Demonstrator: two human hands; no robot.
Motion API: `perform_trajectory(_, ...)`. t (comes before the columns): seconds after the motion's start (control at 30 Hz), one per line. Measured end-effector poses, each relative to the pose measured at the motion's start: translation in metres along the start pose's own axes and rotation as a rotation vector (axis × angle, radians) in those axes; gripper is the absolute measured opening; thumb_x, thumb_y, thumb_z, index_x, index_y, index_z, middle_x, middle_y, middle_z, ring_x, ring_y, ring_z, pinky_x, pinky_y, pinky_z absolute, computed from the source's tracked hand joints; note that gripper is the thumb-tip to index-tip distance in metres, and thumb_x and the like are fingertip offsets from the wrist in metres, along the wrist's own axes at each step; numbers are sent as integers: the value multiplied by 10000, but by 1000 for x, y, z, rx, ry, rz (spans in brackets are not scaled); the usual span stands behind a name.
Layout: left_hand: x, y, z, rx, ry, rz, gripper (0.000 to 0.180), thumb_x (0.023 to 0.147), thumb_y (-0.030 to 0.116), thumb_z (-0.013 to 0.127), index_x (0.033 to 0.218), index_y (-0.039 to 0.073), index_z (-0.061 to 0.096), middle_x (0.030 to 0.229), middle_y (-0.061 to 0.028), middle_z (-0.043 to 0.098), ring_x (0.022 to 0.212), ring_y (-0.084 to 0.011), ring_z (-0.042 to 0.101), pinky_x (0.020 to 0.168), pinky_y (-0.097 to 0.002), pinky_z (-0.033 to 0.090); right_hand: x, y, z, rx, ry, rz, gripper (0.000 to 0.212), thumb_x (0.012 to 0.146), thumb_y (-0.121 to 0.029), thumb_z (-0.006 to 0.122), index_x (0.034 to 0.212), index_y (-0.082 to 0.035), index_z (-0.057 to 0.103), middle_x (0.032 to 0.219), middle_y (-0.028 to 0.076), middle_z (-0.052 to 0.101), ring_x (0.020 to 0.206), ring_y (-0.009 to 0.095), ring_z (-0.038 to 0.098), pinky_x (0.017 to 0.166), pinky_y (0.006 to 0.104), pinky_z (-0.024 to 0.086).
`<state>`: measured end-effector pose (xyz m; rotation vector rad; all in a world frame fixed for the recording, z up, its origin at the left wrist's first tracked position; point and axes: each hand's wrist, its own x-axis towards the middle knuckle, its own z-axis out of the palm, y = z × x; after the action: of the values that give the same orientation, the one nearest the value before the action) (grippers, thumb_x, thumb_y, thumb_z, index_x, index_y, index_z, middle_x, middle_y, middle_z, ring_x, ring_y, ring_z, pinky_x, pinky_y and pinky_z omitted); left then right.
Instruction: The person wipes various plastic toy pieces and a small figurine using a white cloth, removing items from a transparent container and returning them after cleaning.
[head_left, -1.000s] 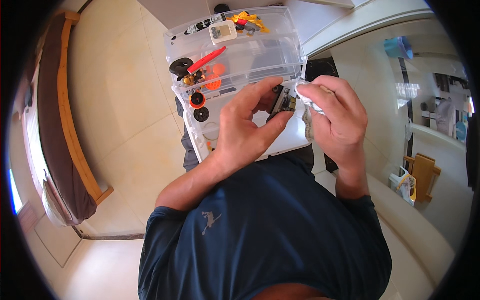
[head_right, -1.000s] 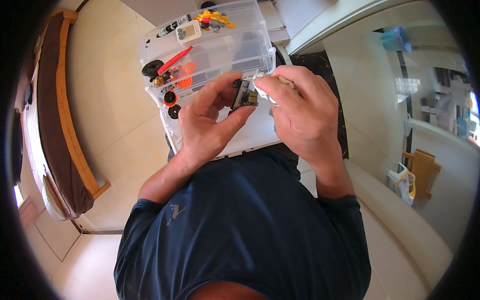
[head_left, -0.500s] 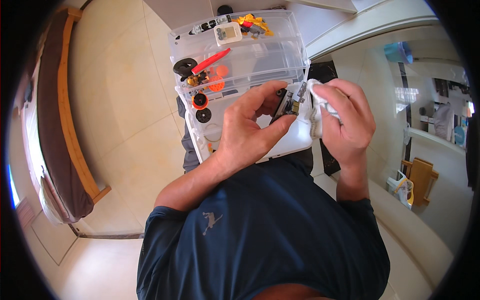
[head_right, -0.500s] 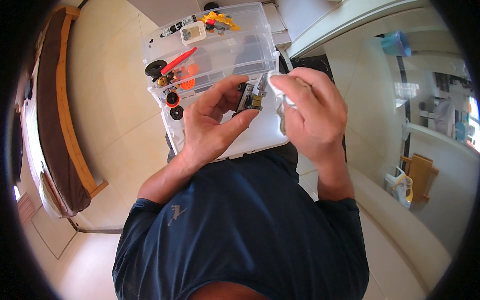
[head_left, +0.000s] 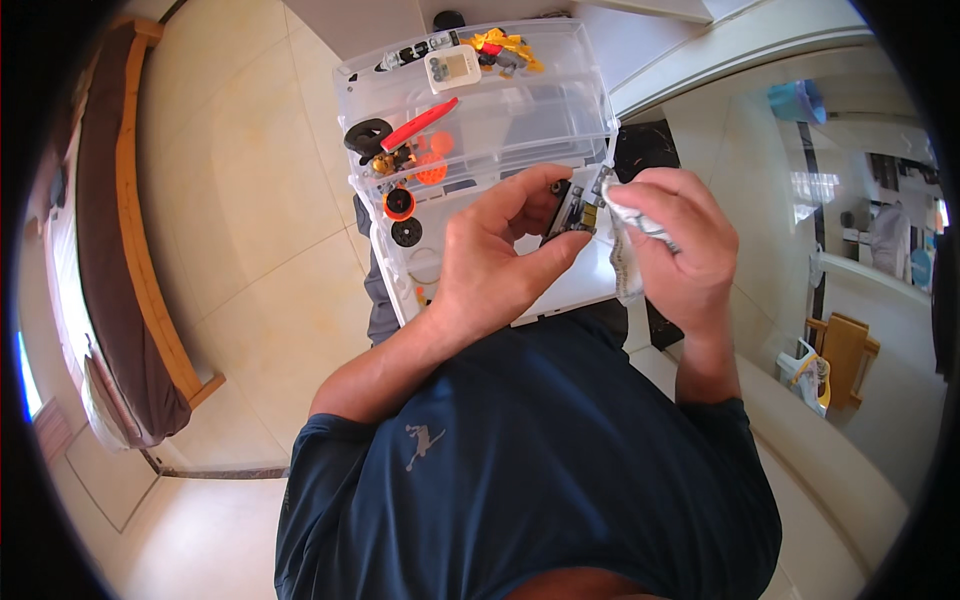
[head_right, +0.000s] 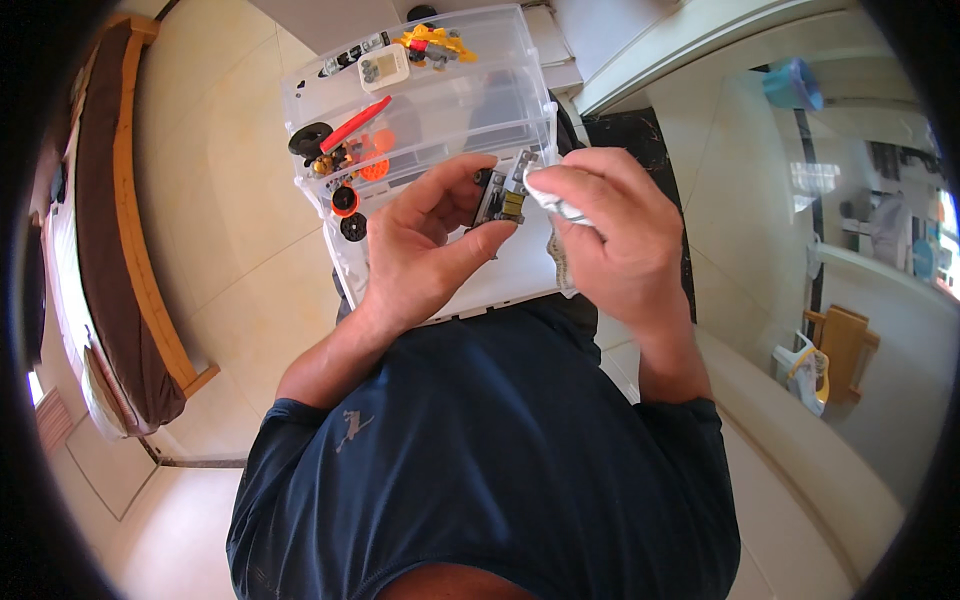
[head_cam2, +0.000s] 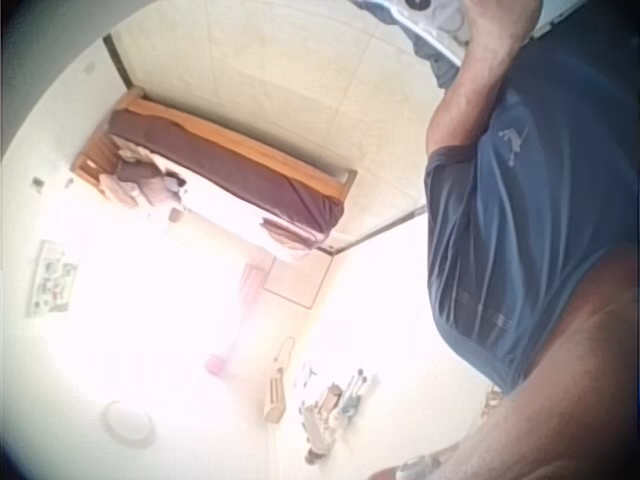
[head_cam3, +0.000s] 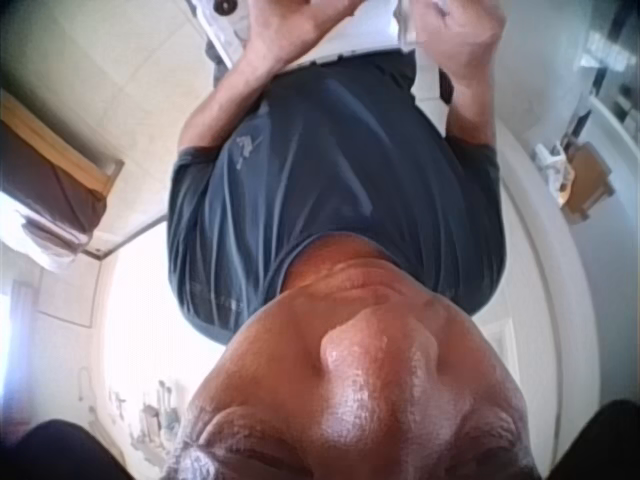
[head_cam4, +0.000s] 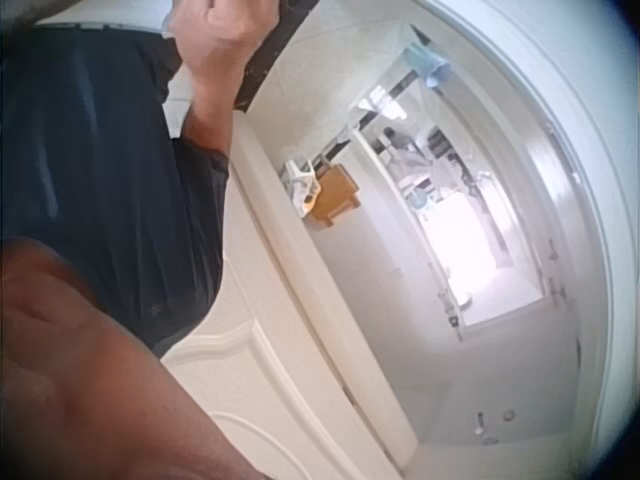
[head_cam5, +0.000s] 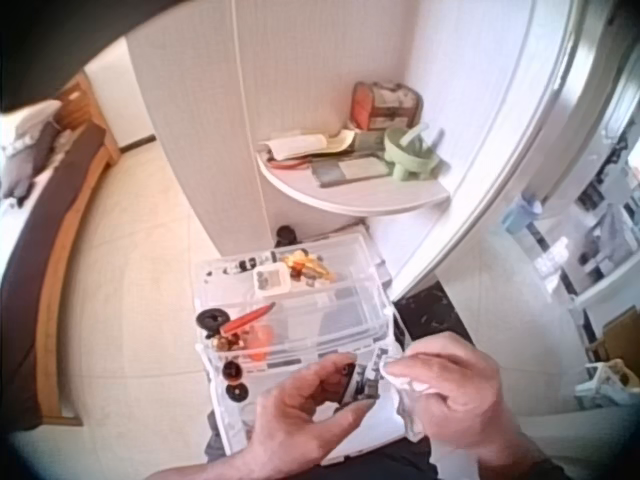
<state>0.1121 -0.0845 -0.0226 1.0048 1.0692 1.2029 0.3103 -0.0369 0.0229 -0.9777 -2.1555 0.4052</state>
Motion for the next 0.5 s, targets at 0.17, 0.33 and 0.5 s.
perform_trajectory(0.17, 0, -2, 0, 68, 7, 60, 552, 876, -50, 808, 1393, -37, 616, 1057, -44, 682, 1001, -115, 658, 942, -296, 558, -1, -3, -1, 78, -28, 60, 386, 757, 163, 709, 1079, -44, 761, 1015, 116, 702, 845, 263, 699, 694, 317, 551)
perform_trajectory(0.33, 1, 2, -4, 208, 17, 94, 554, 866, -51, 806, 1391, -29, 628, 1066, -42, 683, 984, -109, 649, 926, -297, 556, -3, 3, -10, 121, 56, 99, 365, 775, 155, 721, 1084, -36, 763, 1017, 127, 704, 868, 230, 699, 719, 297, 544)
perform_trajectory(0.5, 2, 1, -3, 240, 26, 166, 554, 860, -53, 798, 1390, -14, 640, 1078, -47, 683, 1003, -109, 643, 933, -295, 548, -3, 1, -1, 163, -10, 90, 354, 775, 157, 728, 1079, -22, 759, 1009, 126, 708, 851, 231, 693, 710, 299, 546)
